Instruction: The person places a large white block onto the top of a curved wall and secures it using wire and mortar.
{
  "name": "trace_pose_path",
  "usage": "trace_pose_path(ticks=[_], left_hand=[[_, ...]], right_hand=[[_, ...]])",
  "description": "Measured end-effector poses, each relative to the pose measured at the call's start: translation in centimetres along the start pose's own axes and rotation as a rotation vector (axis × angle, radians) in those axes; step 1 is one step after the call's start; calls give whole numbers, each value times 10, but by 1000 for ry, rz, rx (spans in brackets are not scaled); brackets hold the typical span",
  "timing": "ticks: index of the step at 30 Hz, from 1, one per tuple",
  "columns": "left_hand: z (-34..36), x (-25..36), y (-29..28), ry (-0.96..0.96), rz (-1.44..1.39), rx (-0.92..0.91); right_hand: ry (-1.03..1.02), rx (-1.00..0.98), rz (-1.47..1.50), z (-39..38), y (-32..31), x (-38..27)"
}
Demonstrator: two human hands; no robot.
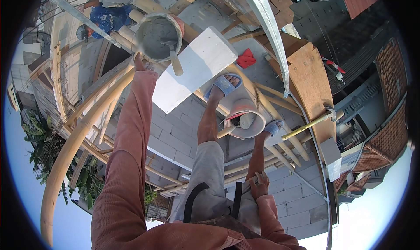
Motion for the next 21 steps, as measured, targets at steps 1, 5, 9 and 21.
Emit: trace_pose_path(ticks=[1,5,9,21], left_hand=[[-6,3,4,-1,3,-3],[-26,44,7,163,-267,-56],[-76,82,50,93,-173,-187],[-228,128,-14,116,-142,-231]], right_hand=[[-5,8,-3,-2,0,0],[-29,64,4,-11,-2,-8],[-1,49,48,-12,8,4],[74,103,168,-23,1,18]])
Point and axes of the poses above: each hand's wrist, its own z-axis towards the middle knuckle, its own y-axis out of the palm, x = y × z, the point moved 2 cm from there along z, towards the middle knuckle, and after that the axes turned 3 degrees about x, right-handed, at the moved point
